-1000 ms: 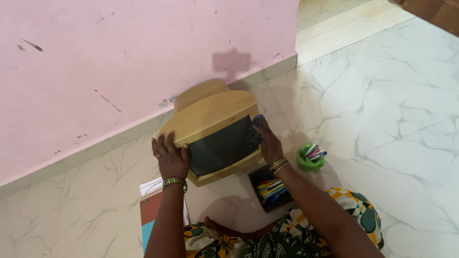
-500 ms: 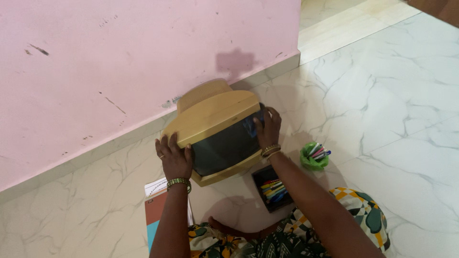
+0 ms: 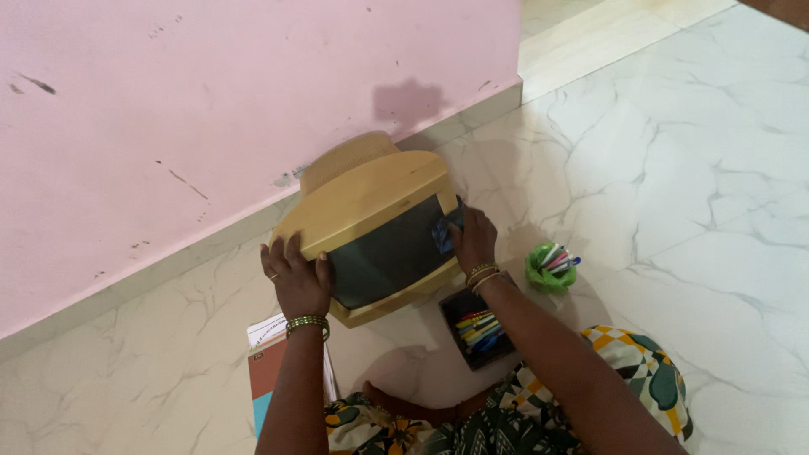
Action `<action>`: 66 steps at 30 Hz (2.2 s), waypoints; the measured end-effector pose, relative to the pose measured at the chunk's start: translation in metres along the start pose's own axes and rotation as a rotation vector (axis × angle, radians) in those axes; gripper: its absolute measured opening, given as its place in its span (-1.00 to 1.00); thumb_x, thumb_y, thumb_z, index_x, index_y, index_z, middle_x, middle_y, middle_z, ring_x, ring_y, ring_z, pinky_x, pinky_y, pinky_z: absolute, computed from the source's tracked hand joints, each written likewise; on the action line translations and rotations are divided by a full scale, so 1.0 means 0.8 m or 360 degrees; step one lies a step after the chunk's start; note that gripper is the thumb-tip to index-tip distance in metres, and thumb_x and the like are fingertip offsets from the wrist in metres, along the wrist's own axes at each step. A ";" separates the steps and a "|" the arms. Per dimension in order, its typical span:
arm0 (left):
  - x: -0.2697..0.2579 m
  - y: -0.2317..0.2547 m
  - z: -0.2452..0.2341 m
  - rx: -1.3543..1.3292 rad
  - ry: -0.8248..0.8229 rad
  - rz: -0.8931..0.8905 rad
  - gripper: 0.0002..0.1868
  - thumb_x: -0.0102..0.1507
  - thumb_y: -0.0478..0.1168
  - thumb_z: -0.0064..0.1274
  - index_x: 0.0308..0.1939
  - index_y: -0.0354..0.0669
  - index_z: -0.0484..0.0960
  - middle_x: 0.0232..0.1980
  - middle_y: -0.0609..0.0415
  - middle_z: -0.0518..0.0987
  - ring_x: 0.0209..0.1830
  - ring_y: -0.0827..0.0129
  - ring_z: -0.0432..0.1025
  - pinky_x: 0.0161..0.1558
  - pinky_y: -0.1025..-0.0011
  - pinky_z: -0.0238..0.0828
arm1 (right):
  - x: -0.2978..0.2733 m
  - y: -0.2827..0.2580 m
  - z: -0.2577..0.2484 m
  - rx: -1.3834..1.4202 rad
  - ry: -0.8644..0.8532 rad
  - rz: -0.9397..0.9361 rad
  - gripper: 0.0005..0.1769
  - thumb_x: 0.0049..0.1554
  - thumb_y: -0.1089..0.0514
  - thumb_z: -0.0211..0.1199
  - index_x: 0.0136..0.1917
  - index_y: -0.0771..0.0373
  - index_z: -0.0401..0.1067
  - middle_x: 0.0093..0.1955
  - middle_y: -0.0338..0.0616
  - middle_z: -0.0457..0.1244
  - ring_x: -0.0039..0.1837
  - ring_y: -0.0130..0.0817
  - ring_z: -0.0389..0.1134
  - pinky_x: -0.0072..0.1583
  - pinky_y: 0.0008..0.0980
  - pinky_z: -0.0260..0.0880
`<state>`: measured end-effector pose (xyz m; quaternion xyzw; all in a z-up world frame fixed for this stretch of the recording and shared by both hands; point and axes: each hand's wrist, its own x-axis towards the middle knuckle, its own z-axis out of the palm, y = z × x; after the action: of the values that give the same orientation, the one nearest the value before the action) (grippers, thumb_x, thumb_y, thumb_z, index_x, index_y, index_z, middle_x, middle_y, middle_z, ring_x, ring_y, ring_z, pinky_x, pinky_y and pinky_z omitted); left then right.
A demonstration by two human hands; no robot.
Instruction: The person sits on the floor and wipes the screen and casing of a beige CRT monitor with a blue cloth. They then open a small black box containing pens and markers, remove the items, and place them on the floor before picking up a green pen holder.
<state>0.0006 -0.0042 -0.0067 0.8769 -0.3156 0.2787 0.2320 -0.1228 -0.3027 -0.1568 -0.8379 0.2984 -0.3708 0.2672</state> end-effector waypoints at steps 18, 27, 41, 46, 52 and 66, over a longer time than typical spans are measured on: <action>-0.002 -0.003 0.005 0.0017 -0.0040 -0.0056 -0.34 0.36 0.03 0.04 0.48 -0.08 0.24 0.51 -0.28 0.12 0.60 -0.38 -0.14 0.45 -0.19 0.08 | -0.076 0.060 0.029 -0.0148 -0.0325 0.0198 -0.25 0.12 0.04 0.40 0.48 0.28 0.22 0.30 0.06 0.26 0.24 0.00 0.34 0.28 -0.03 0.28; -0.003 -0.005 0.002 0.0088 -0.0059 -0.0029 -0.33 0.36 0.02 0.03 0.49 -0.05 0.23 0.52 -0.24 0.12 0.61 -0.37 -0.13 0.47 -0.21 0.08 | -0.073 0.034 -0.008 -0.0108 0.0125 -0.0065 -0.09 -0.10 0.10 0.53 0.44 0.20 0.19 0.29 0.08 0.22 0.34 0.10 0.21 0.35 0.17 0.11; -0.002 -0.001 -0.001 0.0089 -0.0064 -0.0019 -0.35 0.37 0.03 0.02 0.49 -0.05 0.24 0.53 -0.28 0.13 0.60 -0.37 -0.13 0.45 -0.20 0.09 | -0.080 0.052 0.011 0.0038 -0.0313 -0.0089 -0.60 0.05 0.03 0.43 0.04 0.31 0.44 0.00 0.07 0.34 0.07 0.00 0.36 0.20 -0.06 0.32; -0.002 -0.002 0.002 0.0055 -0.0032 -0.0032 -0.35 0.36 0.05 0.02 0.48 -0.03 0.25 0.52 -0.26 0.14 0.59 -0.36 -0.11 0.45 -0.19 0.10 | -0.086 0.062 0.012 0.0042 -0.0094 -0.0390 -0.67 0.08 0.14 0.29 0.12 0.27 0.45 0.07 0.04 0.33 0.16 0.00 0.31 0.28 -0.02 0.27; -0.002 0.001 0.000 0.0050 -0.0040 -0.0046 -0.35 0.37 0.06 0.01 0.49 -0.02 0.25 0.52 -0.28 0.13 0.59 -0.40 -0.10 0.42 -0.18 0.15 | -0.100 0.033 0.024 -0.0180 -0.0517 -0.0464 -0.69 0.07 0.16 0.30 0.11 0.18 0.46 0.04 -0.03 0.33 0.15 -0.05 0.33 0.26 -0.01 0.28; -0.001 0.003 -0.001 0.0072 -0.0055 -0.0071 -0.36 0.38 0.07 0.01 0.48 -0.01 0.23 0.51 -0.28 0.14 0.59 -0.38 -0.11 0.37 -0.18 0.22 | -0.072 0.009 0.005 -0.0177 -0.0435 -0.0061 -0.84 0.26 0.11 0.19 0.06 0.21 0.40 0.08 0.01 0.32 -0.15 0.09 0.38 -0.15 0.01 0.43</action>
<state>-0.0020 -0.0050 -0.0059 0.8934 -0.2937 0.2652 0.2127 -0.1532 -0.2665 -0.1901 -0.8997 0.2632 -0.2412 0.2512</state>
